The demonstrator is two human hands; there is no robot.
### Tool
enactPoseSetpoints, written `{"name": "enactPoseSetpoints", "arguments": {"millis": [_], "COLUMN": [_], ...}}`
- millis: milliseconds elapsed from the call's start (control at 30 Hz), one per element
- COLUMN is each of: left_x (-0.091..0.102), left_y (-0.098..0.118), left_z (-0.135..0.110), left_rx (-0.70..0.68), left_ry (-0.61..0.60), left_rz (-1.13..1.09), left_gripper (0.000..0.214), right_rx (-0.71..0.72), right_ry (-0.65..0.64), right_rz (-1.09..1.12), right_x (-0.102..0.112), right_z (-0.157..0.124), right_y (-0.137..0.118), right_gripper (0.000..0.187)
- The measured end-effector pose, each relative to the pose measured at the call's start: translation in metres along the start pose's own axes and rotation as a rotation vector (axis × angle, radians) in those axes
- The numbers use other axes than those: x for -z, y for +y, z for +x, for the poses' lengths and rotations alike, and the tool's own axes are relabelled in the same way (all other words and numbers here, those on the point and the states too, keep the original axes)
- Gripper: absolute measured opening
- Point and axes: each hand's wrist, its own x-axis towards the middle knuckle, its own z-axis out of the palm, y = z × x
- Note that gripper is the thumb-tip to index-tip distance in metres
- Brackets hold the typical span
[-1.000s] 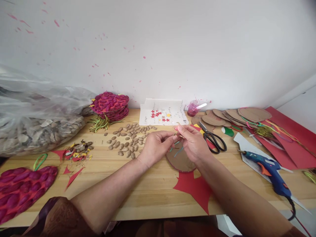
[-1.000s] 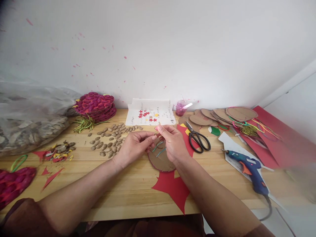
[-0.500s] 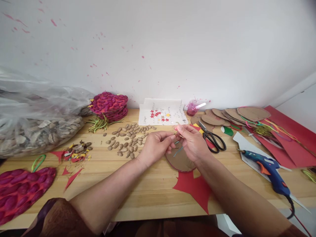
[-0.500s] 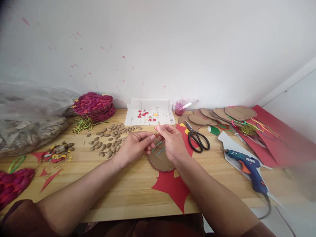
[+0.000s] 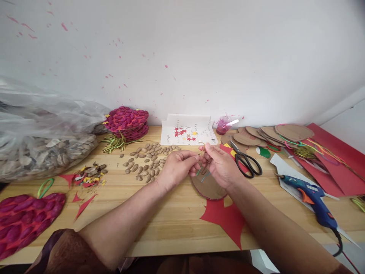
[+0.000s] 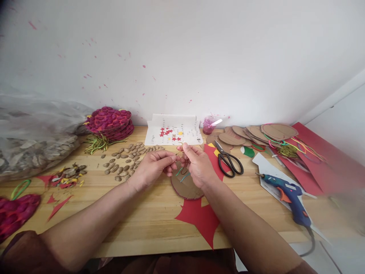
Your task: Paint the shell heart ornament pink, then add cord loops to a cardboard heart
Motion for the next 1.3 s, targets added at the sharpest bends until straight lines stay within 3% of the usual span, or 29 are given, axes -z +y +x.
{"name": "enactPoseSetpoints", "arguments": {"millis": [133, 300, 600, 833, 1100, 1300], "left_x": [0.004, 0.007, 0.004, 0.004, 0.004, -0.001], "left_y": [0.002, 0.001, 0.005, 0.008, -0.003, -0.004], "left_z": [0.002, 0.007, 0.005, 0.006, 0.008, 0.003], "left_rx": [0.009, 0.014, 0.095, 0.116, 0.072, 0.124], "left_ry": [0.069, 0.131, 0.115, 0.145, 0.035, 0.012], "left_rz": [-0.100, -0.221, -0.354, -0.343, -0.359, -0.450], "left_gripper": [0.012, 0.011, 0.014, 0.015, 0.010, 0.011], "right_rx": [0.000, 0.092, 0.283, 0.326, 0.387, 0.477], "right_ry": [0.029, -0.065, -0.178, -0.166, -0.182, -0.233], "right_rz": [0.041, -0.071, -0.424, -0.396, -0.372, -0.478], "right_x": [0.004, 0.004, -0.002, -0.001, -0.002, -0.003], "right_z": [0.001, -0.003, -0.014, -0.014, -0.017, -0.020], "right_y": [-0.004, -0.006, 0.000, 0.002, 0.002, 0.006], "right_gripper": [0.036, 0.033, 0.048, 0.043, 0.034, 0.034]}}
